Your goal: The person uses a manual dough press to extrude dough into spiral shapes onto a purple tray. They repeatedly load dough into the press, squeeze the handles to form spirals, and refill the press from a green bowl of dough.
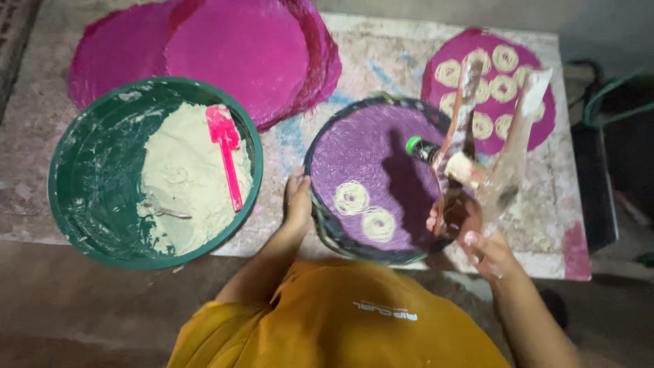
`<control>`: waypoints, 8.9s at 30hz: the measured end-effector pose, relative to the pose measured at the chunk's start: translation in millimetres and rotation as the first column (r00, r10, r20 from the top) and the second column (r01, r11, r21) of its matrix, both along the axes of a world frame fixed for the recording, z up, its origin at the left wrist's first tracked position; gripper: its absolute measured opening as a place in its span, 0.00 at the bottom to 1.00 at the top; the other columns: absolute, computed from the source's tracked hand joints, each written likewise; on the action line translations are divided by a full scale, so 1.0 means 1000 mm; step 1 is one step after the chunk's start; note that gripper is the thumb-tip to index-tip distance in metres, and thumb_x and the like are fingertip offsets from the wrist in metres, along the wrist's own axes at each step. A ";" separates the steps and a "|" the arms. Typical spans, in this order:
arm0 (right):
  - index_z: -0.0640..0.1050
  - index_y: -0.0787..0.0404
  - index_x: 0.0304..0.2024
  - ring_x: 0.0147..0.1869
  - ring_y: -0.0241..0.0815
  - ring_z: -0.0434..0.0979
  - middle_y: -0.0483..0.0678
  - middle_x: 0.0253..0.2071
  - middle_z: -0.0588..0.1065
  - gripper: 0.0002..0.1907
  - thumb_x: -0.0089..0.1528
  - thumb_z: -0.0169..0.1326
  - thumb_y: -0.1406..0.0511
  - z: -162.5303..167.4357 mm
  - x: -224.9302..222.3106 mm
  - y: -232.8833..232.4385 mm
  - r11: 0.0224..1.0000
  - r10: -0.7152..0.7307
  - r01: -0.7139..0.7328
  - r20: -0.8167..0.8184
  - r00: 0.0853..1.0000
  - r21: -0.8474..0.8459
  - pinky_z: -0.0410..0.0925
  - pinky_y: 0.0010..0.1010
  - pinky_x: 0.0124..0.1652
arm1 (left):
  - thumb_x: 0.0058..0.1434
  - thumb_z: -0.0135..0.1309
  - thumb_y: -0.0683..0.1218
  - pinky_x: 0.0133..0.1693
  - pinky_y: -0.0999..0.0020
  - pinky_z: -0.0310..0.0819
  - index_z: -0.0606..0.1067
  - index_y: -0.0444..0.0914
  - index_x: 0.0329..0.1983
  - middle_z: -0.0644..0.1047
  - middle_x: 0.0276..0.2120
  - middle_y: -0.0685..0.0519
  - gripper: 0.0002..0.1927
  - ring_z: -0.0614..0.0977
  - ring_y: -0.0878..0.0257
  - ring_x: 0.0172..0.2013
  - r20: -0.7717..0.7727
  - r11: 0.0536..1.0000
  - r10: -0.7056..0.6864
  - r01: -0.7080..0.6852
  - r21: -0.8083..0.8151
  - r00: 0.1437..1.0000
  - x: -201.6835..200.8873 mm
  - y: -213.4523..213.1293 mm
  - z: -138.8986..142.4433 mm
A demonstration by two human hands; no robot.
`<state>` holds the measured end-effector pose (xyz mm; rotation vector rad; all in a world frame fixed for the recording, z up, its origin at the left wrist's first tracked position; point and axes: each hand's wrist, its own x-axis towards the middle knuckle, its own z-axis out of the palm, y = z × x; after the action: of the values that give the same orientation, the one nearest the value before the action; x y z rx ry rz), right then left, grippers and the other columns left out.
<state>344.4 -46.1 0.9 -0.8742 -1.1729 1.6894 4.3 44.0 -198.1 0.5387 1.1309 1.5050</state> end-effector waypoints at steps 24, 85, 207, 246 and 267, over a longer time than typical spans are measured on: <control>0.58 0.59 0.71 0.53 0.50 0.77 0.57 0.49 0.75 0.55 0.55 0.40 0.29 0.021 -0.038 0.035 0.633 0.673 -0.555 0.029 0.739 -0.540 0.71 0.45 0.51 | 0.60 0.49 0.47 0.69 0.54 0.57 0.67 0.38 0.67 0.72 0.57 0.46 0.30 0.70 0.51 0.63 0.542 0.629 -0.776 0.329 0.704 0.322 -0.006 0.020 0.156; 0.74 0.68 0.53 0.44 0.42 0.77 0.51 0.41 0.78 0.30 0.71 0.39 0.47 -0.068 -0.002 0.115 0.958 0.286 -0.260 0.455 0.843 -0.120 0.71 0.33 0.46 | 0.71 0.44 0.46 0.37 0.62 0.77 0.58 0.42 0.76 0.82 0.40 0.50 0.30 0.81 0.60 0.30 -0.934 0.798 -0.308 0.584 -0.151 0.179 -0.024 -0.027 0.089; 0.74 0.64 0.37 0.26 0.35 0.71 0.46 0.24 0.72 0.25 0.72 0.43 0.50 -0.034 0.027 0.136 0.994 -0.035 -0.058 0.770 0.637 0.093 0.67 0.30 0.29 | 0.74 0.27 0.66 0.22 0.69 0.61 0.50 0.38 0.79 0.82 0.43 0.49 0.39 0.67 0.66 0.19 -0.526 0.668 -0.701 0.702 -0.246 0.482 0.078 0.089 0.035; 0.79 0.66 0.32 0.23 0.42 0.73 0.49 0.19 0.73 0.34 0.70 0.37 0.45 0.016 0.050 0.073 0.983 0.164 0.020 0.914 0.372 -0.184 0.69 0.39 0.29 | 0.65 0.35 0.63 0.33 0.62 0.63 0.60 0.47 0.20 0.59 0.15 0.60 0.23 0.62 0.64 0.18 0.790 0.933 -0.357 0.220 0.284 0.499 0.168 0.109 0.112; 0.71 0.62 0.28 0.24 0.31 0.66 0.43 0.19 0.68 0.26 0.73 0.45 0.51 -0.026 0.090 0.082 0.967 -0.231 0.044 0.799 0.556 0.250 0.62 0.27 0.26 | 0.66 0.17 0.74 0.14 0.73 0.54 0.50 0.42 0.76 0.80 0.46 0.45 0.45 0.63 0.69 0.14 -0.142 0.499 -0.866 0.815 -0.295 0.479 0.166 0.090 0.056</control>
<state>434.2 35.6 -25.5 -1.6762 -1.7883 0.9515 170.7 134.0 -142.2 1.0197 0.9495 0.4261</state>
